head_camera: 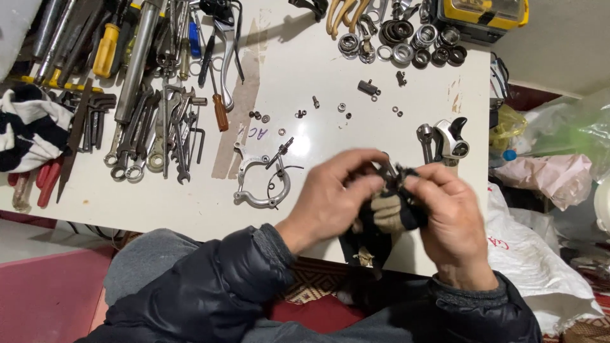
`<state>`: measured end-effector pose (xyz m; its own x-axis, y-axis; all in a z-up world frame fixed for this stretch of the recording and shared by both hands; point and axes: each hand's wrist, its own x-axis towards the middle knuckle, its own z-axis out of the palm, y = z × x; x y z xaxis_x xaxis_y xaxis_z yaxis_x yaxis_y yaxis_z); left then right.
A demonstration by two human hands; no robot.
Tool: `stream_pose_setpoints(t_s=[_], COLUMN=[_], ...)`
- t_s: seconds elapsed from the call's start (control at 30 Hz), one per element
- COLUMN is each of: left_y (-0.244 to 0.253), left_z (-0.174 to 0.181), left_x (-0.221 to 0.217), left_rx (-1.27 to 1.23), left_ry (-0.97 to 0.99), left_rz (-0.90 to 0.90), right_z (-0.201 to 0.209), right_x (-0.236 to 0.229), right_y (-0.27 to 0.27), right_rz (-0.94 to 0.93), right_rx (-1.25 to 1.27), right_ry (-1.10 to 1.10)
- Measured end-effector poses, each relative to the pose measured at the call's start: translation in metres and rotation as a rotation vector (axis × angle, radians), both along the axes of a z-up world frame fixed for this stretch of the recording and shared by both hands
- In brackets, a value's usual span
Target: Cleaning bicycle fasteners and small metal components using a cloth and a small wrench at a workbench.
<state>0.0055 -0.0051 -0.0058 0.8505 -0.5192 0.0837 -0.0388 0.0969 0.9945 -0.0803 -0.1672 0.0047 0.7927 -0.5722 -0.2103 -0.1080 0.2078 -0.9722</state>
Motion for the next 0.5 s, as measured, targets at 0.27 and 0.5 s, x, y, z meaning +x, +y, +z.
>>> stream_pose_setpoints(t_s=[0.27,0.5], left_y=[0.009,0.002], left_z=[0.023,0.014], left_x=[0.043,0.045], left_rx=[-0.041,0.278], left_ry=[0.849,0.561], left_rz=[0.094,0.037], right_z=[0.047,0.052], right_x=[-0.016,-0.030], right_y=[-0.035,-0.061], right_rz=[-0.191,-0.300], right_rx=[0.053,0.087], right_ry=[0.004,-0.171])
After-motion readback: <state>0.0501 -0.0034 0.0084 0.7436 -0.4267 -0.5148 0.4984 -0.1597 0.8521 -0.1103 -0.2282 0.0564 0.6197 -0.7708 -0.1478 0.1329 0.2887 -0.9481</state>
